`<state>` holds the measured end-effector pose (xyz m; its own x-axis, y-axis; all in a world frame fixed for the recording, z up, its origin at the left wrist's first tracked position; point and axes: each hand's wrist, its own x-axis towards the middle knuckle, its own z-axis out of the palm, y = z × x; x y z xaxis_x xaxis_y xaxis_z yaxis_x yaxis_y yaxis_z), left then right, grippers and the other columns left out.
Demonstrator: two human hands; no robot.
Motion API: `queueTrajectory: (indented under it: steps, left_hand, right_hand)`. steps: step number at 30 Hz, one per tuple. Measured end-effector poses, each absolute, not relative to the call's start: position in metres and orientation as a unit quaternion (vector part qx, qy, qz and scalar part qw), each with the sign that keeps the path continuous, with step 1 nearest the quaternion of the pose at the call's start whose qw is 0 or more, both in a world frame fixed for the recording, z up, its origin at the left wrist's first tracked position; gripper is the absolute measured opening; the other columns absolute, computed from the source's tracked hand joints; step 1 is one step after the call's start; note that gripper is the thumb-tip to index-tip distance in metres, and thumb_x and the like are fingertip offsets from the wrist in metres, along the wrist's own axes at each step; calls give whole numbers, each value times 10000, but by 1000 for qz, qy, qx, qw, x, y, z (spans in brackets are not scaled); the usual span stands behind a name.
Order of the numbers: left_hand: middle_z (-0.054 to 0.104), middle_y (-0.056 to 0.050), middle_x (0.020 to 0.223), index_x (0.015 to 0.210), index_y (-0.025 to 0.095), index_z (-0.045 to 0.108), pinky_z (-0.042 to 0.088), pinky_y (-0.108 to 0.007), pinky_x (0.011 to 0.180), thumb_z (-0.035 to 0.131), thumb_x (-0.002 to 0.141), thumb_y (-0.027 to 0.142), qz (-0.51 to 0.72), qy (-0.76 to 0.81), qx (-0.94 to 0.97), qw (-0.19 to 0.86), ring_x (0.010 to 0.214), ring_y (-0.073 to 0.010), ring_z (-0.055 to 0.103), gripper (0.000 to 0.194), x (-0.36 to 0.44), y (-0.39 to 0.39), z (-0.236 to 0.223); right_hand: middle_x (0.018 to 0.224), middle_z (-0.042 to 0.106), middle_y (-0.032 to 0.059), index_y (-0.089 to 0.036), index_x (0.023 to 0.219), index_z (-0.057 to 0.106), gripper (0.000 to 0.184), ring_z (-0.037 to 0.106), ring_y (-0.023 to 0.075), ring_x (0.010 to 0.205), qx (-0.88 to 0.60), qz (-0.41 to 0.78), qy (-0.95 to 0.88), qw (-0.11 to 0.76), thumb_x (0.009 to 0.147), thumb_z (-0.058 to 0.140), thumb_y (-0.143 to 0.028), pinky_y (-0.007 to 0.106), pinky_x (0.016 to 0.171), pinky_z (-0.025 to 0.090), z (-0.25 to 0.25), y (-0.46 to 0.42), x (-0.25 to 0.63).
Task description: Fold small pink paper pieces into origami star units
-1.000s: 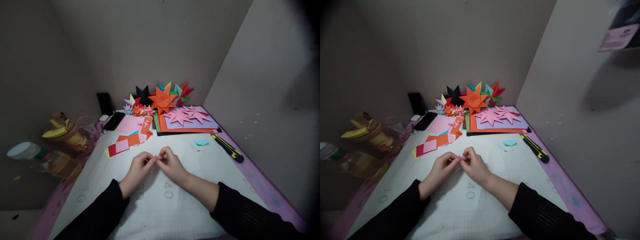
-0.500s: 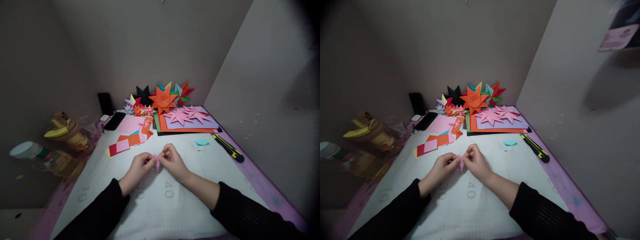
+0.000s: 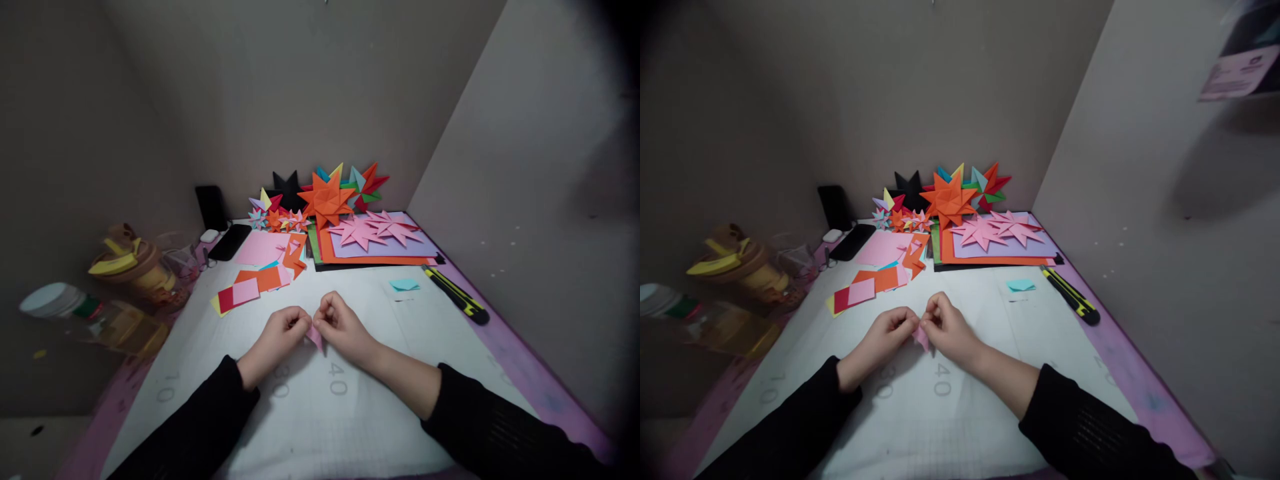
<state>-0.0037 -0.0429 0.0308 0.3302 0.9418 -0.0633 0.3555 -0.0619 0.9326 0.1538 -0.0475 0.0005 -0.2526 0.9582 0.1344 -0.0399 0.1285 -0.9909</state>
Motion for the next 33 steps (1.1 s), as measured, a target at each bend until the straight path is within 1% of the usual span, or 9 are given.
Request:
queueTrajectory:
  steps: [10, 12, 18, 20, 23, 25, 29, 31, 33]
  left_hand:
    - [466, 39, 585, 667, 161, 523, 331, -213, 542, 425, 845, 292, 303, 496, 673, 458, 556, -107, 419, 242, -5, -42, 30]
    - [483, 40, 604, 715, 162, 530, 331, -209, 536, 453, 841, 307, 307, 488, 669, 470, 553, -102, 419, 206, -5, -42, 29]
    - [498, 42, 592, 680, 157, 515, 336, -198, 519, 529, 793, 264, 330, 500, 632, 492, 528, -87, 424, 157, -5, -41, 27]
    - [522, 35, 607, 696, 154, 522, 354, -200, 524, 533, 790, 265, 358, 516, 597, 498, 533, -90, 450, 146, -5, -40, 25]
    - [550, 19, 629, 702, 146, 536, 374, -203, 543, 551, 781, 274, 396, 527, 555, 507, 560, -97, 485, 151, -6, -38, 24]
    - [563, 12, 636, 702, 141, 548, 377, -201, 547, 566, 772, 270, 406, 524, 545, 514, 568, -98, 496, 148, -6, -37, 23]
    - [582, 14, 631, 729, 145, 554, 385, -196, 548, 579, 770, 250, 410, 511, 538, 531, 567, -96, 511, 116, -6, -37, 23]
    - [587, 21, 638, 770, 155, 550, 396, -195, 557, 586, 768, 244, 420, 500, 534, 537, 577, -98, 525, 96, -6, -37, 22]
    - [591, 23, 654, 794, 161, 553, 407, -199, 567, 602, 762, 248, 426, 499, 540, 526, 590, -100, 538, 105, -6, -37, 22]
  right_hand:
    - [654, 492, -72, -234, 838, 365, 171, 463, 97, 553, -406, 516, -602, 454, 781, 500, -145, 218, 537, 367, 0, -44, 157]
    - [660, 495, -67, -232, 847, 373, 154, 473, 102, 563, -409, 502, -621, 440, 794, 493, -152, 222, 540, 370, -1, -44, 158]
    - [634, 502, -61, -232, 882, 392, 77, 495, 111, 553, -434, 465, -636, 437, 857, 462, -210, 235, 532, 376, -5, -43, 161]
    - [729, 562, -28, -231, 924, 399, 108, 540, 122, 628, -423, 467, -633, 450, 857, 484, -237, 247, 572, 413, -5, -44, 161]
    - [943, 591, 31, -226, 992, 436, 295, 575, 142, 769, -415, 440, -658, 450, 762, 621, -234, 264, 638, 449, -4, -45, 159]
    - [982, 591, 43, -225, 1008, 459, 328, 583, 152, 805, -424, 419, -664, 452, 734, 639, -212, 267, 652, 456, -4, -46, 159]
    - [844, 606, 12, -228, 1010, 467, 215, 587, 138, 729, -431, 433, -630, 480, 806, 515, -181, 254, 632, 446, -8, -45, 159]
    - [720, 580, -25, -229, 1029, 466, 227, 550, 117, 609, -426, 455, -615, 483, 813, 475, -159, 234, 566, 416, -11, -43, 159]
    - [692, 573, -35, -226, 1036, 477, 252, 525, 107, 563, -423, 472, -601, 488, 798, 469, -146, 221, 526, 393, -12, -41, 159]
